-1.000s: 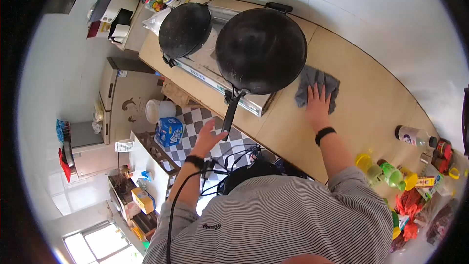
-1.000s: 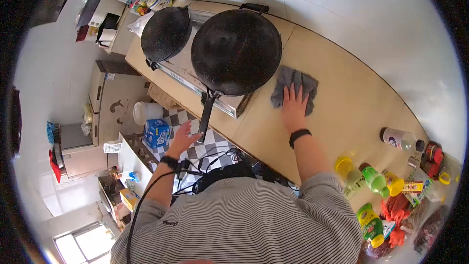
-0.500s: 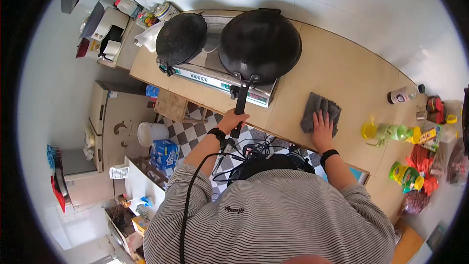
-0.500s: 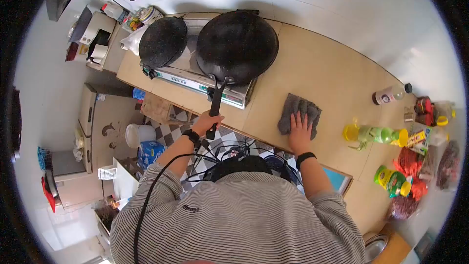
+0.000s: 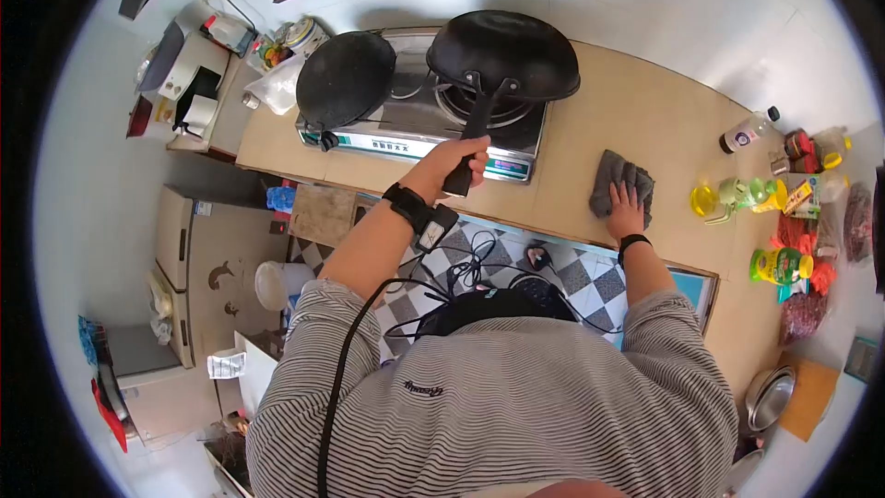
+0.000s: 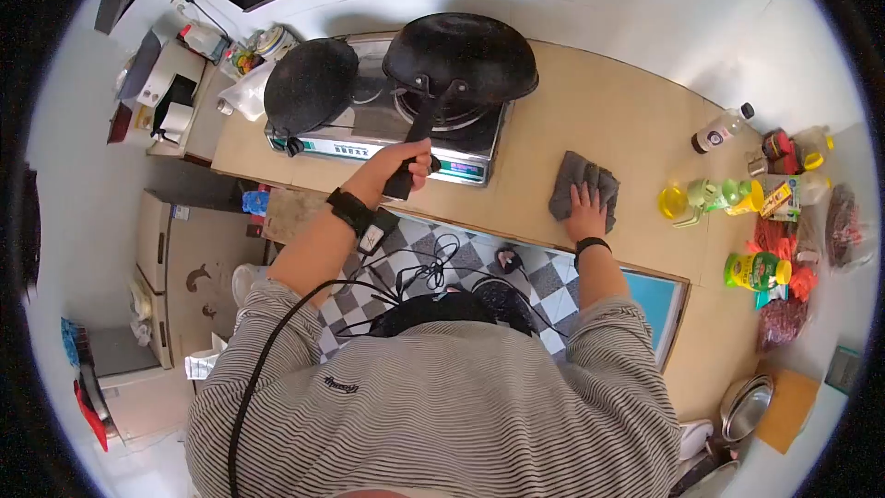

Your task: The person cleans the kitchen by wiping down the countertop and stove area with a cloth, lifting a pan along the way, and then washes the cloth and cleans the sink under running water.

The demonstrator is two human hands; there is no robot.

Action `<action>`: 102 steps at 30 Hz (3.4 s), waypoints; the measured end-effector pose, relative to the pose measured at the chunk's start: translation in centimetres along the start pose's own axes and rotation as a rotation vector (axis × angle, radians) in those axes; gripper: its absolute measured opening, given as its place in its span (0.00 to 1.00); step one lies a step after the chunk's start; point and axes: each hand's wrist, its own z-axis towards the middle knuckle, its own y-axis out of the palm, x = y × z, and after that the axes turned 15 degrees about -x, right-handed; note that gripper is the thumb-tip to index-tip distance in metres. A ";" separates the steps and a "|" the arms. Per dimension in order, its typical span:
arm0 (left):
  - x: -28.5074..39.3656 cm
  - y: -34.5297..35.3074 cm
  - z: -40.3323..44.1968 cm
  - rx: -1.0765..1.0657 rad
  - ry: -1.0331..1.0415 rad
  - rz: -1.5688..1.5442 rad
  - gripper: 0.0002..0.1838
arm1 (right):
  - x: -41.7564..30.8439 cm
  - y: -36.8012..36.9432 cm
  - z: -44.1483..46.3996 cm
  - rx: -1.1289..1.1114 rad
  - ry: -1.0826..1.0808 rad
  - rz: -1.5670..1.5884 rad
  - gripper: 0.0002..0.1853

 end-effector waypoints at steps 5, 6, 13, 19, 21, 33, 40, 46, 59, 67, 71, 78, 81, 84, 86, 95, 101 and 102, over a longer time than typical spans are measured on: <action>4.1 3.3 -2.8 -0.068 -0.006 -0.147 0.09 | 0.1 -0.3 0.2 -0.017 0.002 0.019 0.36; 4.8 3.9 -3.5 -0.117 0.018 -0.189 0.09 | 0.3 -0.4 0.3 -0.017 -0.007 0.016 0.36; 4.2 7.6 -11.1 -0.166 0.310 -0.402 0.10 | 0.8 0.1 0.0 0.035 -0.049 0.042 0.37; 1.5 8.4 -18.4 -0.227 0.527 -0.503 0.10 | 2.2 -4.3 3.8 -0.011 -0.073 0.303 0.23; 0.4 8.2 -20.8 -0.229 0.579 -0.517 0.09 | 4.1 -6.8 7.7 -0.071 -0.106 0.605 0.17; -8.3 6.2 -28.8 -0.084 1.033 -0.669 0.09 | -3.4 -41.4 3.4 -0.014 -0.813 1.002 0.18; -12.3 2.3 -29.5 0.083 1.105 -0.766 0.10 | -6.6 -46.3 6.5 -0.036 -0.806 0.351 0.19; -14.6 -1.7 -28.0 0.144 1.166 -1.107 0.10 | -6.1 -42.4 17.0 -0.104 -0.833 0.097 0.22; -18.2 -2.3 -21.7 -0.135 1.384 -1.623 0.08 | -20.3 -40.5 29.7 -0.176 -0.888 0.027 0.23; -20.3 -0.8 -22.7 0.405 1.234 -1.449 0.12 | -25.0 -38.2 33.9 -0.090 -0.988 -0.138 0.22; -20.7 -0.6 -22.8 0.372 1.212 -1.469 0.13 | -23.8 -37.8 33.1 -0.056 -0.989 -0.209 0.19; -24.7 -1.9 -24.7 0.203 1.198 -1.363 0.09 | -22.7 -41.0 31.9 -0.177 -0.817 -0.387 0.21; -20.3 1.5 -24.0 0.333 1.179 -1.522 0.10 | -25.7 -41.0 32.1 -0.134 -0.850 -0.305 0.23; -20.2 1.9 -24.0 0.373 1.175 -1.547 0.10 | -29.8 -40.1 34.0 -0.106 -0.996 -0.269 0.24; -19.9 2.1 -24.1 0.449 1.151 -1.543 0.10 | -31.8 -39.2 36.5 -0.128 -0.996 -0.302 0.26; -19.6 2.8 -24.1 0.541 1.094 -1.593 0.10 | -30.3 -35.2 39.7 -0.372 -0.906 -0.661 0.25; -20.0 2.2 -24.9 0.431 1.070 -1.564 0.09 | -16.9 -36.1 34.0 -0.480 -0.757 -0.742 0.18; -20.2 2.0 -24.9 0.432 1.074 -1.562 0.09 | -15.8 -37.2 30.7 -0.570 -0.636 -0.760 0.19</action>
